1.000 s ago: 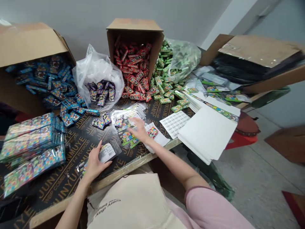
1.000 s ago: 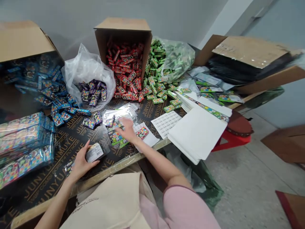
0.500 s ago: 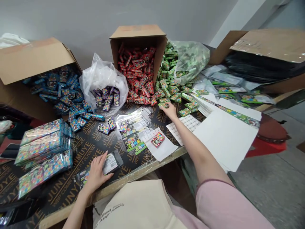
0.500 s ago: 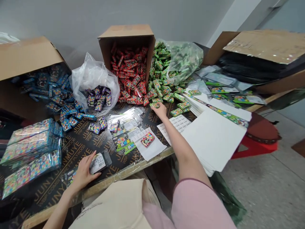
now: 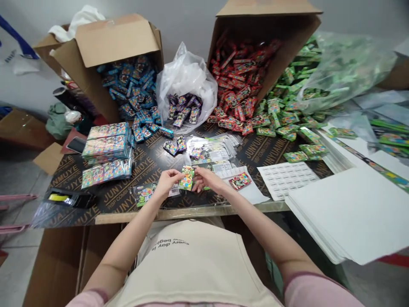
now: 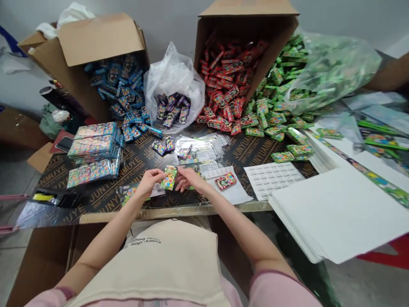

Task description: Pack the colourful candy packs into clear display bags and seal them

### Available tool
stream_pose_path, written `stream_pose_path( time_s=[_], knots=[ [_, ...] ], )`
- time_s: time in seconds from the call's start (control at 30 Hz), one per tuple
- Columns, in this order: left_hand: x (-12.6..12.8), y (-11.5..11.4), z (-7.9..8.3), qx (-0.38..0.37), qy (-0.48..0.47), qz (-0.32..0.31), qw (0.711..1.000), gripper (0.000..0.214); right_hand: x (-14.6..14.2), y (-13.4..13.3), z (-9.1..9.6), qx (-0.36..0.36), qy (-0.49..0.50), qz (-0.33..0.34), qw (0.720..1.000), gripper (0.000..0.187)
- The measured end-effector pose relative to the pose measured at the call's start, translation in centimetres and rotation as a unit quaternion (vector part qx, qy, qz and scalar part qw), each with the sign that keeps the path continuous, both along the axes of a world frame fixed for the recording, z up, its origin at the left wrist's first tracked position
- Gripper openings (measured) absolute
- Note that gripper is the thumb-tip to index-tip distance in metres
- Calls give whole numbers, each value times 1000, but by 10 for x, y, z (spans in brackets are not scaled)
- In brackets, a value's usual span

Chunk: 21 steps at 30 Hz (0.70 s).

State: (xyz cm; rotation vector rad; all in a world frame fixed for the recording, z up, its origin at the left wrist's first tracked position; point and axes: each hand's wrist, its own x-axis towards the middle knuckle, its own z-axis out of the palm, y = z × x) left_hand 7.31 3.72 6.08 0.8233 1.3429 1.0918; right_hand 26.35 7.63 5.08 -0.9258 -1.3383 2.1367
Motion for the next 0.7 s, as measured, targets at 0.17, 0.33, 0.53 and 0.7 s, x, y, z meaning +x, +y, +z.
stream_pose_path(
  time_s=[0.17,0.33,0.53,0.7],
  knots=[
    [-17,-15,-11,-20,-28,47,998,36,-16,-17,5,416,-137,-103,893,79],
    [-41,-27,-15,67,116,-35,990,42,-21,-23,1,568,-208,-74,793,66],
    [-84,-43,-26,147,486,-234,829,104,-6,-20,-27,580,-284,-61,761,68],
    [-86,-49,-29,178,503,-236,812,113,-11,-27,-36,548,-253,0,797,74]
  ],
)
